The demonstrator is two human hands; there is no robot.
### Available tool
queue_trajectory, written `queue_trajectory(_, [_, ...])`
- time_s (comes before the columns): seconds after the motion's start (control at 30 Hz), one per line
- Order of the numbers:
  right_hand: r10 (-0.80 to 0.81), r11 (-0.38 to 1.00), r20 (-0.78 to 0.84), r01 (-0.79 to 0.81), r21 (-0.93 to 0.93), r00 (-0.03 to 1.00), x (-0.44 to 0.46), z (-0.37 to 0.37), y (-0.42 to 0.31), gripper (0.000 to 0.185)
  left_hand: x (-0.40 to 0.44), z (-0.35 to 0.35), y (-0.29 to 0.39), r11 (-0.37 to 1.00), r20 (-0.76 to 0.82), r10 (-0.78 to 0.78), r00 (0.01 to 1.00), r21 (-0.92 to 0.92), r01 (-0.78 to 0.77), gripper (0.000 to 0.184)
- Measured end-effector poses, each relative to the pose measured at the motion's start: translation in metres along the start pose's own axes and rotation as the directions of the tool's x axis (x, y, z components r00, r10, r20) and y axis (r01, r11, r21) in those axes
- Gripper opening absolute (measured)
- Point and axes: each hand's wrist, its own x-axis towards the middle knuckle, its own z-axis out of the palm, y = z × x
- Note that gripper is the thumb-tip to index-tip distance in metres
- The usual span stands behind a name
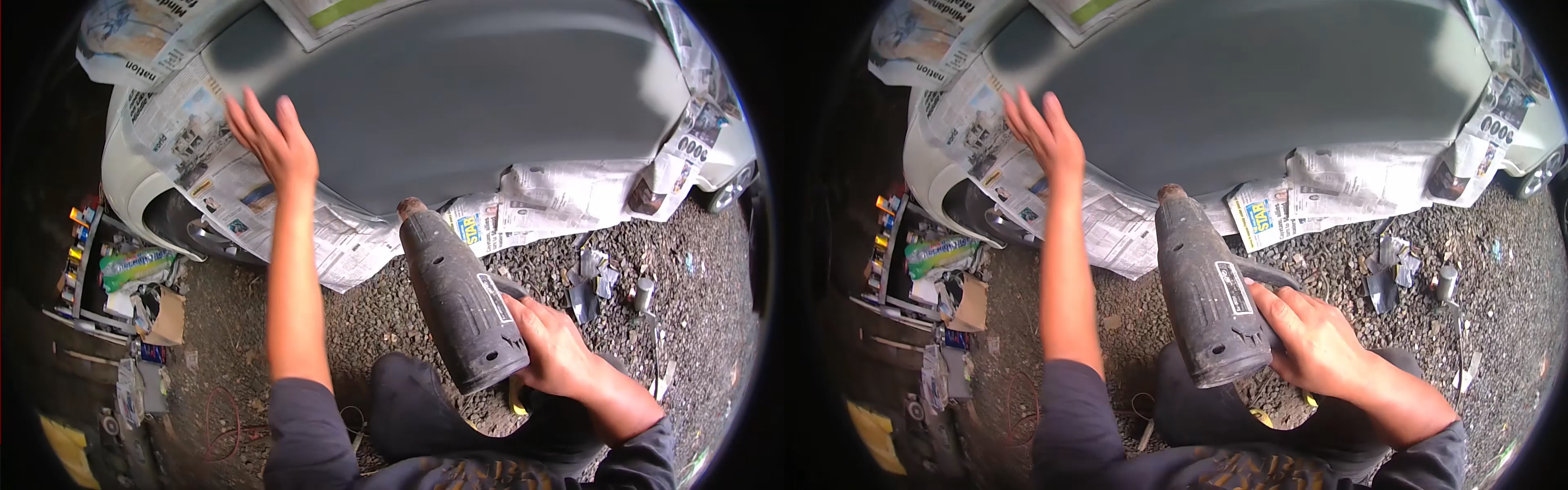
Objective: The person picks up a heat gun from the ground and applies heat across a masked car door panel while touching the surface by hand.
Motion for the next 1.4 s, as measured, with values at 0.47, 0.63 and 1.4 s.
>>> queue_trajectory(0.47, [0.081,0.98,-0.181,-0.111,-0.163,0.98,-0.082,-0.019,-0.018,0.079,0.059,0.074,0.0,0.965,-0.147,0.185,0.972,0.216,-0.151,0.072])
queue_trajectory(0.63, [0.151,0.98,-0.178,-0.171,-0.102,0.972,-0.077,-0.045,-0.036,0.077,0.057,0.072,0.002,0.966,-0.136,0.183,0.974,0.21,-0.152,0.072])
queue_trajectory(1.4, [0.102,0.948,-0.572,0.095,0.304,0.814,-0.065,0.024,0.086,0.049,0.057,0.078,0.0,0.938,-0.12,0.223,0.967,0.298,-0.179,0.064])
